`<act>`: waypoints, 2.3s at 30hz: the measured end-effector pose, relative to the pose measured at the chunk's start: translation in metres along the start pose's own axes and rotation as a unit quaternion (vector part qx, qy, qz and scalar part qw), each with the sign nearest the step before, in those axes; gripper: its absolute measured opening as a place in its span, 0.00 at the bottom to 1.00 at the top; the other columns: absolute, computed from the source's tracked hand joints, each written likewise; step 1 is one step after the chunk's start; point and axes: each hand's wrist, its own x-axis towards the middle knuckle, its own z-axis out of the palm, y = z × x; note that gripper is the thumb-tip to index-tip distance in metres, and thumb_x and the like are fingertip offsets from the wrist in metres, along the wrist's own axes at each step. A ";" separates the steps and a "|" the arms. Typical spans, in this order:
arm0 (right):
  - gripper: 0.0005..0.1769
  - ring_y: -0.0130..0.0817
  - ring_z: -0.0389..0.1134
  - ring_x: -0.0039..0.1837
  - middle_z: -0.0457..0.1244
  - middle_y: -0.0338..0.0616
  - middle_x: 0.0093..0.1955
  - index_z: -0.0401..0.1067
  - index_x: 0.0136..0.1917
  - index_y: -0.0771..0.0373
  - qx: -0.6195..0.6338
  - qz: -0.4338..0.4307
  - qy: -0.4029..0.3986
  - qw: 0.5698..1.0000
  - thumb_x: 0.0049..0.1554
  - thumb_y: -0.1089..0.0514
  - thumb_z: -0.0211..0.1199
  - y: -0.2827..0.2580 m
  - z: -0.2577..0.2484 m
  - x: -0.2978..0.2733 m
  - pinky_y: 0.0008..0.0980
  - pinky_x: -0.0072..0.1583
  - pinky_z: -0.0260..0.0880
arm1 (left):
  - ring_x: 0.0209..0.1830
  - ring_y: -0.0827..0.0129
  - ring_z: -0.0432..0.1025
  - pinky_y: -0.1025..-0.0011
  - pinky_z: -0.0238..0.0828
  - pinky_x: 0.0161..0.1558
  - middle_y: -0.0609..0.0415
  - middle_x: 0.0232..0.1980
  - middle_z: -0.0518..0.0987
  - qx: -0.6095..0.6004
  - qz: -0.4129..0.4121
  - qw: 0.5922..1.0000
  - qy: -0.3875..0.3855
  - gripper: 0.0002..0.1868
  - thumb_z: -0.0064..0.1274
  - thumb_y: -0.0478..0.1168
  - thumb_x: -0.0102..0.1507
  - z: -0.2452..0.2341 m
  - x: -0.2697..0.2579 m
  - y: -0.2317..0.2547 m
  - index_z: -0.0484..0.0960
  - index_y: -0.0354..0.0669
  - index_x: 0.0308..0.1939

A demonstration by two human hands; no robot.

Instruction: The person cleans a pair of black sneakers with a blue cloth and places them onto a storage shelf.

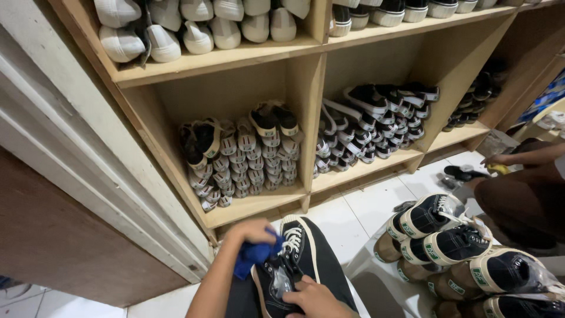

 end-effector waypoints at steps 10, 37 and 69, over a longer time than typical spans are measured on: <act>0.09 0.43 0.61 0.52 0.59 0.44 0.40 0.69 0.49 0.49 -0.004 0.010 0.050 0.999 0.58 0.48 0.61 0.013 0.007 0.007 0.44 0.38 0.63 | 0.54 0.45 0.75 0.56 0.69 0.56 0.44 0.53 0.83 0.116 0.005 0.987 0.114 0.21 0.49 0.49 0.57 0.039 0.029 0.016 0.83 0.44 0.49; 0.07 0.42 0.59 0.52 0.55 0.39 0.43 0.71 0.51 0.39 0.014 -0.027 0.082 0.996 0.66 0.41 0.55 0.034 0.047 0.009 0.35 0.48 0.65 | 0.47 0.42 0.73 0.57 0.61 0.64 0.46 0.36 0.82 0.121 0.000 0.988 0.096 0.05 0.48 0.44 0.54 0.057 -0.019 -0.007 0.80 0.56 0.30; 0.09 0.46 0.63 0.52 0.62 0.43 0.44 0.72 0.47 0.49 0.062 -0.010 0.047 0.997 0.60 0.46 0.66 -0.006 -0.018 -0.015 0.46 0.48 0.63 | 0.46 0.49 0.78 0.57 0.73 0.48 0.49 0.41 0.85 0.123 -0.002 0.987 0.101 0.15 0.49 0.48 0.51 0.047 0.049 -0.005 0.86 0.57 0.37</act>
